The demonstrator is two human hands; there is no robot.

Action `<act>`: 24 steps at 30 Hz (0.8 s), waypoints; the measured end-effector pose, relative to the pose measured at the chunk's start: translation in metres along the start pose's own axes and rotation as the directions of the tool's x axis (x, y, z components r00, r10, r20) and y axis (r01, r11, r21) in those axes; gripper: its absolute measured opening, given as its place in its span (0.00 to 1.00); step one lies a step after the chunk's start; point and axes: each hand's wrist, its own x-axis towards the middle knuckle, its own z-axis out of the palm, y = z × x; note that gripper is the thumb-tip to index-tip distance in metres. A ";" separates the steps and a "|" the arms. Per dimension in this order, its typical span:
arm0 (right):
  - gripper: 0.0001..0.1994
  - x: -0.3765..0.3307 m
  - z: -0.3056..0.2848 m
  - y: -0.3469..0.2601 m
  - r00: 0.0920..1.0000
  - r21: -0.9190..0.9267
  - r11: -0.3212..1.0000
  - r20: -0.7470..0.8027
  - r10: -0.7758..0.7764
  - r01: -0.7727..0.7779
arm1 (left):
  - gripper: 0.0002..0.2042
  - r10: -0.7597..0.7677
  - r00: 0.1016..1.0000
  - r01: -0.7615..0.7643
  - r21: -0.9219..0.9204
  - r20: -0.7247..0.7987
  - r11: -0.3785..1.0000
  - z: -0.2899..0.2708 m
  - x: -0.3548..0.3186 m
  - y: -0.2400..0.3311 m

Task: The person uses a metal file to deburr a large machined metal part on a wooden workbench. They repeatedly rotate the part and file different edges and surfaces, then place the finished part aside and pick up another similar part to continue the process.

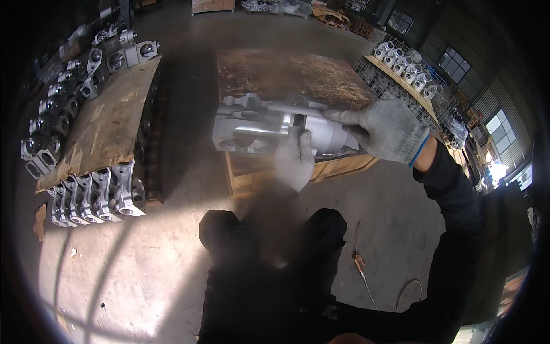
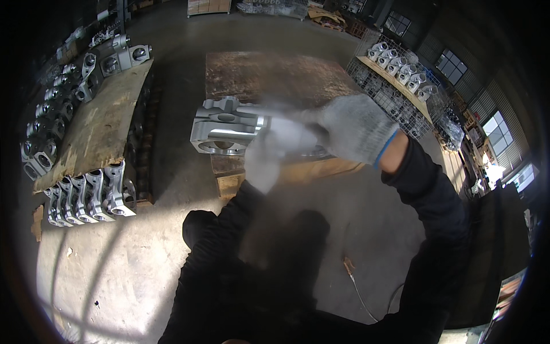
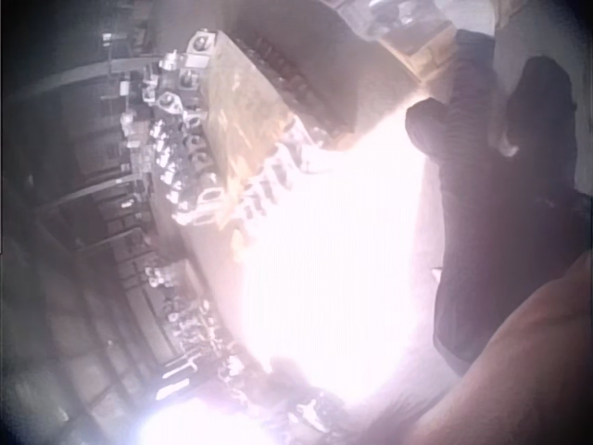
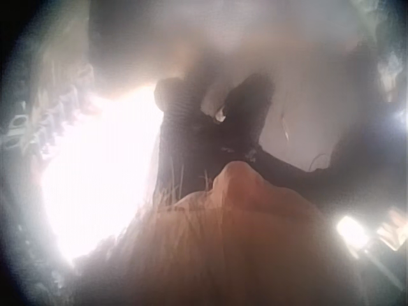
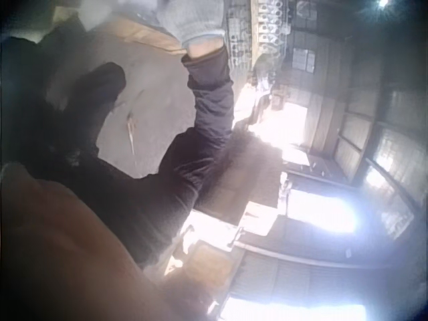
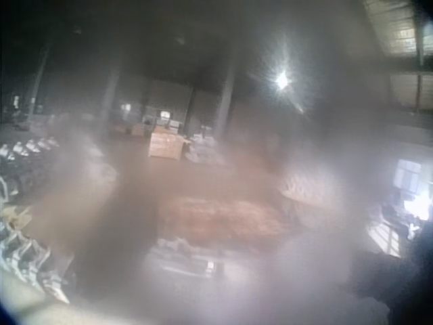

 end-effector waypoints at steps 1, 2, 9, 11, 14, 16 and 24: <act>0.22 0.001 0.008 0.003 0.997 -0.095 0.995 -0.064 -0.040 0.034 | 0.18 0.030 0.999 -0.031 -0.033 -0.018 0.999 -0.002 0.005 0.004; 0.23 0.002 0.014 0.006 0.985 -0.178 0.980 -0.135 -0.110 0.086 | 0.19 -0.007 1.000 0.007 -0.050 0.017 0.999 -0.004 0.011 0.007; 0.27 0.016 0.030 0.019 0.978 -0.333 0.943 -0.193 -0.074 0.006 | 0.20 0.042 0.999 -0.041 0.041 -0.031 0.998 -0.002 0.039 0.011; 0.27 0.022 0.035 0.027 0.971 -0.388 0.921 -0.210 -0.116 0.026 | 0.20 0.075 0.997 -0.075 0.004 -0.016 0.997 0.001 0.055 0.004; 0.26 0.031 0.044 0.044 0.930 -0.342 0.940 -0.341 -0.139 0.015 | 0.20 0.087 0.992 -0.082 -0.060 0.087 0.995 0.001 0.080 -0.006; 0.25 0.039 0.045 0.053 0.969 -0.435 0.900 -0.234 -0.076 -0.034 | 0.20 0.104 0.992 -0.104 -0.013 0.068 0.995 0.005 0.093 -0.013; 0.15 0.081 0.023 0.040 0.886 -0.358 0.931 -0.404 -0.228 0.077 | 0.21 0.380 0.916 -0.399 0.194 0.131 0.896 0.015 0.120 -0.047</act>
